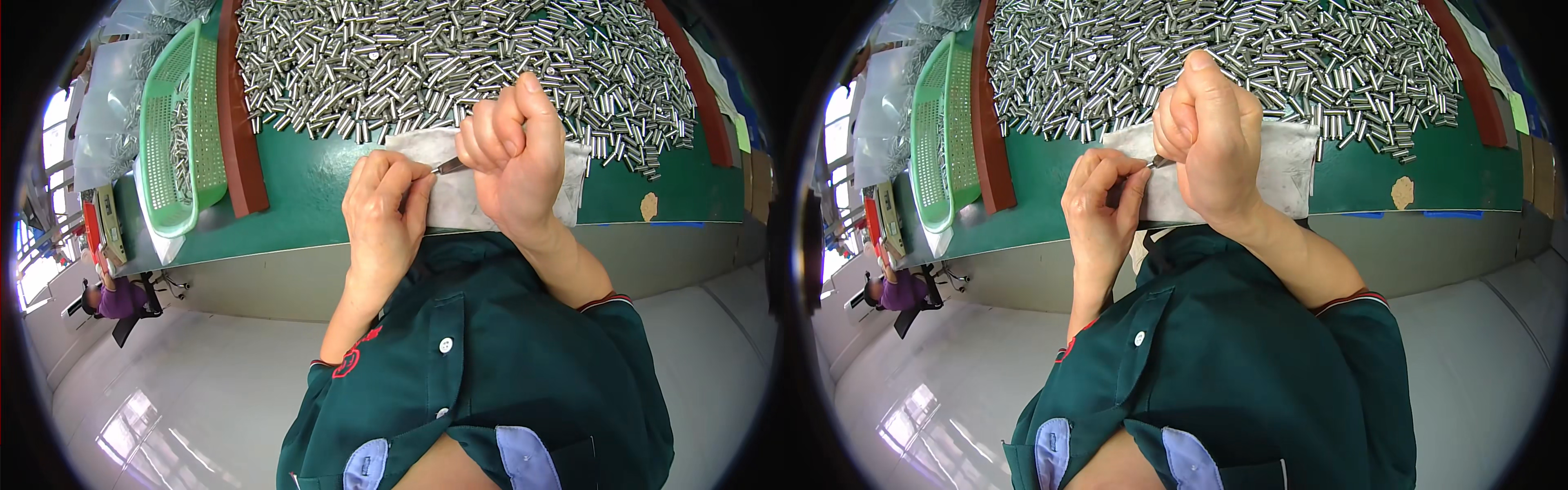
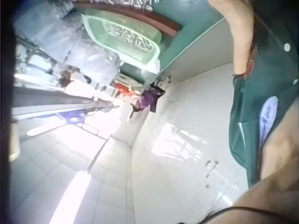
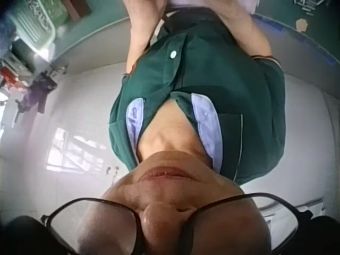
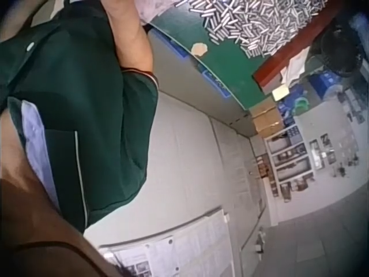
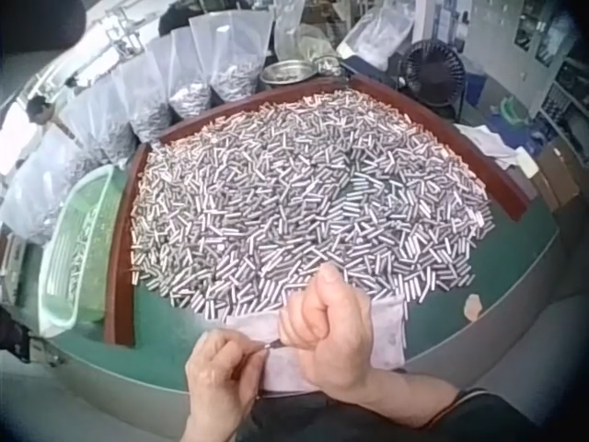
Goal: Inspecting and cleaning small metal cylinders at a factory workbench.
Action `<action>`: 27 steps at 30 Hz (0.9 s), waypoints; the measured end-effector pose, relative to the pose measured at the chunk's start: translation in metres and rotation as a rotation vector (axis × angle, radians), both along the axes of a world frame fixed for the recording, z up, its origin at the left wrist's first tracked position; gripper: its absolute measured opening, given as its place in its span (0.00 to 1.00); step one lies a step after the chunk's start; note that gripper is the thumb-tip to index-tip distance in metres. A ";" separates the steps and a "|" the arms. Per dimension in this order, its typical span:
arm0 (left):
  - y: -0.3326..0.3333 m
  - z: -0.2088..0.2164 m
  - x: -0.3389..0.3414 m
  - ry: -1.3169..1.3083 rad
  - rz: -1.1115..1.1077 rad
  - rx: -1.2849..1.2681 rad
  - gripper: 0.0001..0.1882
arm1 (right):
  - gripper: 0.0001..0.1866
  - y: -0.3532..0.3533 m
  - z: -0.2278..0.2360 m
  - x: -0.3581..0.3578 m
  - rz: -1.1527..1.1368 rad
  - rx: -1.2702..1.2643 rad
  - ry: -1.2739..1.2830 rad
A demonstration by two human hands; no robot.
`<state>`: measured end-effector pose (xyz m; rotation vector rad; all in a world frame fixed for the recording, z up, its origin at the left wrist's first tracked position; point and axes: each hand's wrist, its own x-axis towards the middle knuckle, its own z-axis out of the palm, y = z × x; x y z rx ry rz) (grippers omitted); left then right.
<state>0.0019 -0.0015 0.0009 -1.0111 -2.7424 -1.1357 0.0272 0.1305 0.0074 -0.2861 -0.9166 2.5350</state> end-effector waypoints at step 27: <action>-0.008 0.017 0.003 -0.855 0.089 0.589 0.06 | 0.21 -0.016 0.005 0.001 -0.045 0.261 0.016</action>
